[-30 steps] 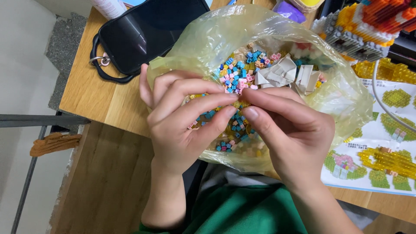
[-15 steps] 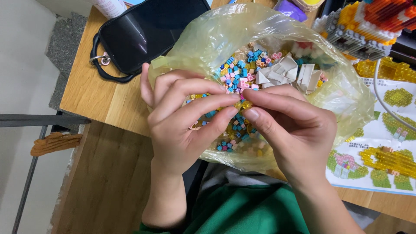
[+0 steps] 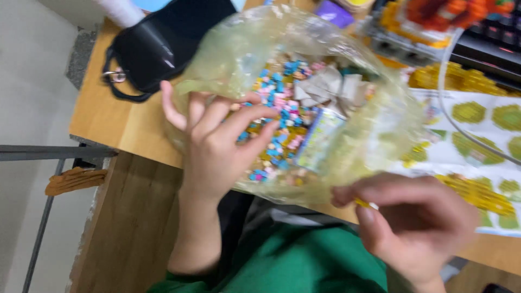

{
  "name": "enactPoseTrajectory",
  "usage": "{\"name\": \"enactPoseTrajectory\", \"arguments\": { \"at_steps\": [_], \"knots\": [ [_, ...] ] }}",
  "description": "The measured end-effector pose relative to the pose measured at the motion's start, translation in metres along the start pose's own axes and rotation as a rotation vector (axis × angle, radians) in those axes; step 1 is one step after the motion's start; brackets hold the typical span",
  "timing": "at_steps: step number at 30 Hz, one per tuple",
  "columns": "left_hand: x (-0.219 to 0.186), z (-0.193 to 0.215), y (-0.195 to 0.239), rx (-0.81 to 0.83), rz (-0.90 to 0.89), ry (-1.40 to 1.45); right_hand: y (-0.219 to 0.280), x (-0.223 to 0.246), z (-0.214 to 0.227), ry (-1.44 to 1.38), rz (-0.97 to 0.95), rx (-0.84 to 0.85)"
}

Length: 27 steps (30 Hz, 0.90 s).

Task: The person assembles a small plastic brick model by selecting pieces from a plastic bag and attaching them to a growing structure. They frequently refer to an instruction sheet on the table to guide the assembly process.

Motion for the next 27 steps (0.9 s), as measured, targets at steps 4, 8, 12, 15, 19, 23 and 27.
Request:
{"name": "enactPoseTrajectory", "arguments": {
  "at_steps": [4, 8, 12, 15, 19, 23, 27],
  "knots": [
    [-0.007, -0.012, 0.004, 0.06, -0.018, -0.043, 0.03, -0.023, 0.077, 0.196, 0.103, -0.042],
    [-0.005, -0.029, 0.013, 0.127, -0.104, -0.143, 0.069, -0.081, 0.163, 0.201, 0.008, -0.303],
    [0.003, -0.046, 0.009, 0.208, -0.18, -0.148, 0.084, -0.107, 0.208, 0.39, -0.009, -0.339],
    [0.025, -0.068, 0.001, 0.219, -0.089, 0.069, 0.07, -0.099, 0.208, 0.695, 0.118, -0.169],
    [0.046, -0.083, -0.002, 0.258, -0.096, -0.033, 0.072, -0.101, 0.205, 0.757, 0.135, -0.152],
    [0.054, -0.08, 0.004, 0.217, -0.144, -0.122, 0.07, -0.099, 0.202, 0.857, 0.202, -0.102],
    [0.047, -0.067, 0.01, 0.289, -0.103, 0.101, 0.072, -0.101, 0.204, 0.882, 0.221, -0.089]
  ]
}}
Point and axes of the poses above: each hand's wrist, its own y-axis away from the middle knuckle, its own z-axis out of the back of the hand, x = y × z, the point moved 5 cm from there along -y, towards the middle knuckle, and after that the axes turned 9 degrees about y, right-handed, at the moved point
